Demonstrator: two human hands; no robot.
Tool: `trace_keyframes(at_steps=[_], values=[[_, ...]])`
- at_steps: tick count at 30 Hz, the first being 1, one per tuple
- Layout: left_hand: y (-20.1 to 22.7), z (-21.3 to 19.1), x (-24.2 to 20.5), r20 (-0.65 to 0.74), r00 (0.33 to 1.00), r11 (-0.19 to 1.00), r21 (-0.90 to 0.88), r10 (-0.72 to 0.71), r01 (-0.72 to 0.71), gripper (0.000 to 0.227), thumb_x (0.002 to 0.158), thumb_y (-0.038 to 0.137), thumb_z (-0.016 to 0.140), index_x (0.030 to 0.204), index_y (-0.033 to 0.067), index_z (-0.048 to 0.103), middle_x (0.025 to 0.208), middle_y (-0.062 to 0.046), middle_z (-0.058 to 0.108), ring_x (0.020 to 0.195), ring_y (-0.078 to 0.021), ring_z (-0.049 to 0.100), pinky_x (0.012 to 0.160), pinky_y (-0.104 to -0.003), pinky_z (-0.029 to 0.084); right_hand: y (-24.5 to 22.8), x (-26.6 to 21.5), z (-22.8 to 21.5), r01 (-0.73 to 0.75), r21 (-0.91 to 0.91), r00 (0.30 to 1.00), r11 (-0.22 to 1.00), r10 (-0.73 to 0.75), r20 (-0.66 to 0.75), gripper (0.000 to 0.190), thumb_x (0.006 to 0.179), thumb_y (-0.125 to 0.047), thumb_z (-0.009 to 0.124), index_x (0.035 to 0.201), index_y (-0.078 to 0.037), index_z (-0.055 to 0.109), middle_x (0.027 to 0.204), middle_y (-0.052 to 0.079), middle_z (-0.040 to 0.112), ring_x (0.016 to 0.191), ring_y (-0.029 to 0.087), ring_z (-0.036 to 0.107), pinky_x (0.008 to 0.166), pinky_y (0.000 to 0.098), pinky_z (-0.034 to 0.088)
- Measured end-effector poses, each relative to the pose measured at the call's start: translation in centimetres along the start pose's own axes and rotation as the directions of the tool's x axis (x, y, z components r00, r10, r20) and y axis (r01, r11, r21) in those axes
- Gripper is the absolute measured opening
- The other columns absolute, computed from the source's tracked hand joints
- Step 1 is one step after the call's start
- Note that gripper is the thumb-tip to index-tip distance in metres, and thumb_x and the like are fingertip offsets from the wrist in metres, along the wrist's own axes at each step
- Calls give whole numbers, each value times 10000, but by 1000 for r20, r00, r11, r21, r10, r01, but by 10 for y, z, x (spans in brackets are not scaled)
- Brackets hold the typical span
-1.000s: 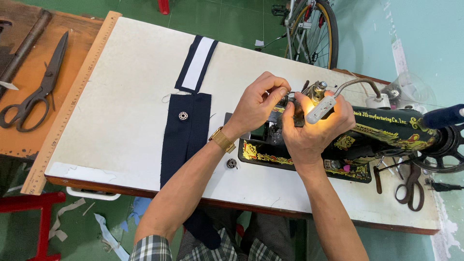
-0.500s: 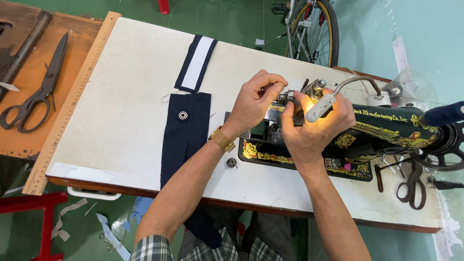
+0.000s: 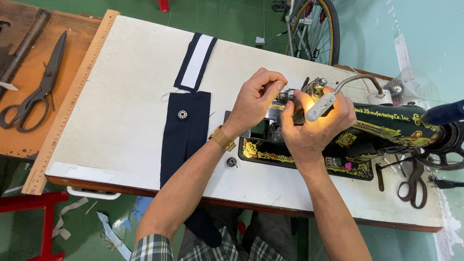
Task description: The person threads a sewing machine by hand, guiding the thread through the tension assembly and needle area. They use a small handheld light to illuminate the internal mechanism for better visibility while threading. The person also handles a spool of blue thread and a piece of dark fabric on the table.
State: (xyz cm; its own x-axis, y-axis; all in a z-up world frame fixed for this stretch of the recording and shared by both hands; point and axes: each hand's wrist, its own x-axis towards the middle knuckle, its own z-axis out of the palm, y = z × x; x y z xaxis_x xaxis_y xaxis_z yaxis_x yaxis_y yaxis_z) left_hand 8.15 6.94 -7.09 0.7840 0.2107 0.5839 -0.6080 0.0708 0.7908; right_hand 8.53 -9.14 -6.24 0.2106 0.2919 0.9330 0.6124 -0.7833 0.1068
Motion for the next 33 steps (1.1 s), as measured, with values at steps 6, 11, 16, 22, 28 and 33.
trace_keyframes(at_steps=[6,11,16,22,28,33], values=[[0,1,0,15,1000,1000,1,2,-2,116,1041,147,594,1050,107,703,838,31,452,805,-12,443,653,-183,481,0,-1,1,3,-4,1000,1000,-3,-5,146,883,-201,798,1027,-182,782,1277,156,490,1160,430,454,973,559,338],[-1,1,-1,50,999,1000,2,-5,5,118,1038,166,606,1063,128,715,848,37,472,799,-12,439,661,-192,484,0,0,1,3,-9,1000,1000,-3,-3,145,888,-201,799,1029,-176,776,1279,156,494,1165,432,452,971,562,337],[-1,2,-1,71,997,1000,-25,-7,9,133,1041,164,605,1089,124,722,862,31,504,810,-7,466,678,-170,486,0,-1,1,-8,-20,1000,1000,8,6,164,879,-201,809,1041,-182,787,1281,152,490,1152,424,463,965,556,347],[1,2,-2,80,997,998,-59,-9,14,139,1046,154,605,1082,104,730,871,13,526,823,-17,457,695,-188,499,2,-2,4,-12,-54,1000,998,12,2,155,892,-200,809,1047,-195,794,1290,158,494,1160,418,461,961,560,339],[-1,2,-2,86,996,998,-65,-19,25,151,1049,148,599,1082,94,737,879,6,539,817,-18,463,684,-195,499,-8,7,1,-33,-82,999,996,31,-15,238,849,-166,837,1070,-242,795,1297,151,504,1151,403,462,944,558,341],[-1,2,-3,94,995,997,-73,-34,41,166,1055,149,587,1087,80,734,872,3,541,805,-17,469,666,-203,510,-6,3,5,-47,-90,999,995,45,-23,246,852,-166,828,1082,-248,798,1326,166,514,1147,411,472,941,569,349]])
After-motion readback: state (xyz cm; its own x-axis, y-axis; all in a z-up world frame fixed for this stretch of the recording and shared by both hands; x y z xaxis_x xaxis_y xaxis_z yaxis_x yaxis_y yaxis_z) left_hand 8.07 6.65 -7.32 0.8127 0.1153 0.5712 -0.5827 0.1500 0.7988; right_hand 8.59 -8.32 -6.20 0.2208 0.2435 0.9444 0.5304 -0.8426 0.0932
